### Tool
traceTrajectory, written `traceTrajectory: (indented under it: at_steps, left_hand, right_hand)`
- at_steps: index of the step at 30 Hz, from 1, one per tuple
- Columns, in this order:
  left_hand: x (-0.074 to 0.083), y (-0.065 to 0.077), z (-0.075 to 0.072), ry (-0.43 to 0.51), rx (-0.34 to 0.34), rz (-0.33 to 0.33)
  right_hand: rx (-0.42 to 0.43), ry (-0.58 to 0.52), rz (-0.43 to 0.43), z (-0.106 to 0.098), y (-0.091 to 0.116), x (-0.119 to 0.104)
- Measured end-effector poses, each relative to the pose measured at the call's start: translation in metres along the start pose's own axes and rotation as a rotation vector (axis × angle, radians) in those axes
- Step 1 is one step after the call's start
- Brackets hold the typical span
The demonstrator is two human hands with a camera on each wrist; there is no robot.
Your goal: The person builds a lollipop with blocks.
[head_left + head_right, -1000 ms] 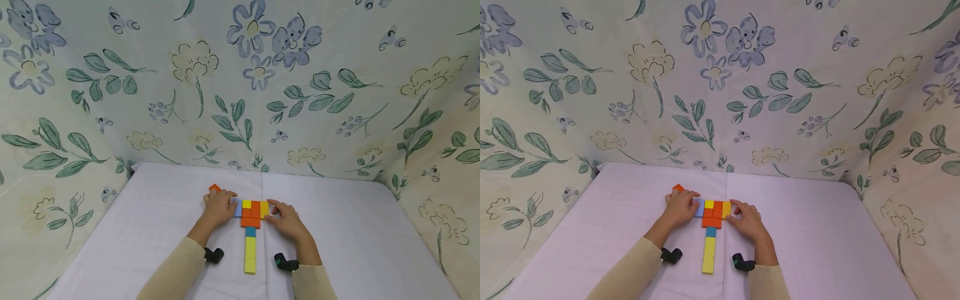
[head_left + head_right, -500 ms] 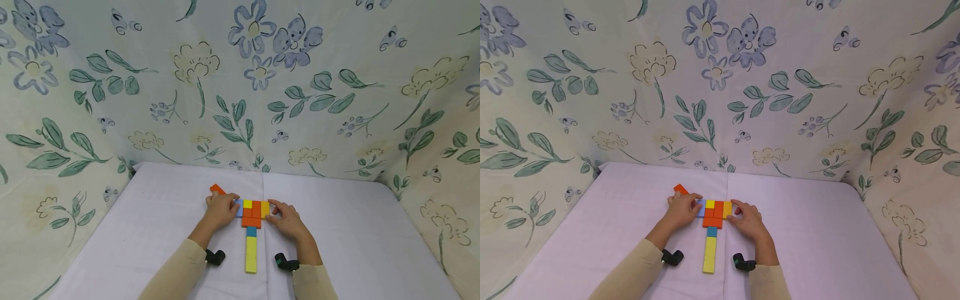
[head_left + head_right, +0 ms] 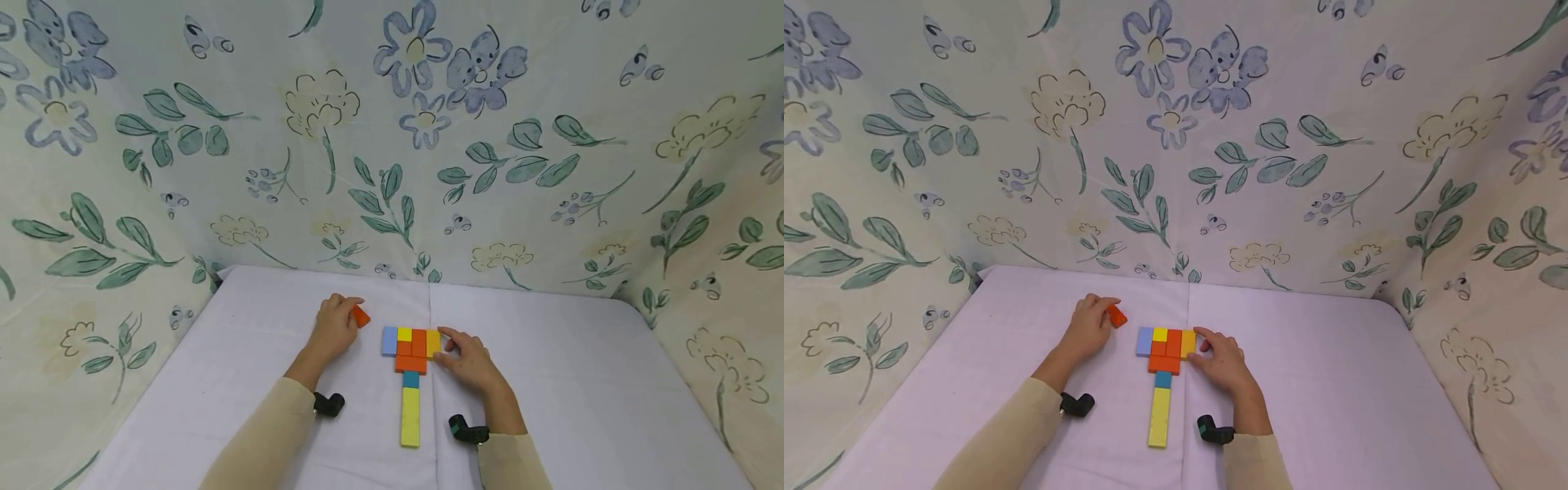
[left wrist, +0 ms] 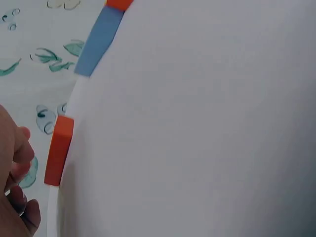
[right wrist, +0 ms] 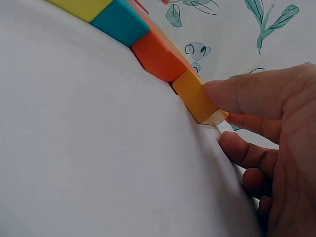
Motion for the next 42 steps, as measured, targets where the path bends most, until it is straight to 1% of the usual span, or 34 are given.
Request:
traceTrajectory:
  at_steps: [1, 3, 5, 8, 10, 14, 22, 28, 35, 42]
  left_hand:
    - [-0.007, -0.003, -0.003, -0.003, -0.013, -0.009]
    - [-0.020, -0.009, -0.008, -0.004, -0.061, -0.039]
    - [-0.030, -0.013, -0.013, -0.016, -0.129, -0.067]
    - [-0.036, -0.016, -0.017, -0.016, -0.199, -0.080]
    - [-0.036, -0.017, -0.020, -0.008, -0.214, -0.073]
    - [-0.034, -0.016, -0.021, -0.001, -0.226, -0.059]
    - [-0.029, -0.012, -0.022, -0.002, -0.235, -0.107]
    - [-0.025, -0.011, -0.022, 0.005, -0.245, -0.113]
    - [-0.021, -0.010, -0.015, 0.042, -0.227, -0.137]
    - [-0.015, -0.010, -0.002, 0.072, -0.196, -0.157]
  right_hand:
    - [-0.001, 0.002, 0.002, 0.000, 0.000, 0.000]
    - [-0.001, 0.003, 0.007, 0.001, 0.000, 0.000]
    - [0.001, 0.007, 0.005, 0.001, 0.000, 0.000]
    - [0.000, 0.008, 0.008, 0.001, 0.001, -0.001]
    - [0.000, 0.011, 0.010, 0.001, 0.000, -0.001]
    - [0.001, 0.011, 0.018, 0.002, 0.000, -0.001]
    - [0.001, 0.013, 0.019, 0.003, 0.000, 0.000]
    - [-0.007, 0.013, 0.017, 0.003, -0.001, 0.000]
    - [-0.004, 0.017, 0.014, 0.003, -0.002, 0.000]
    - [-0.004, 0.017, 0.015, 0.003, -0.002, 0.001]
Point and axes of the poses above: each hand's wrist, its own y-axis away from the middle knuckle, its own z-axis out of the palm, x = y × z, the point moved 1 cm from there along -y, towards the middle knuckle, and after that the axes turned 11 degrees about y, right-handed, at the moved point
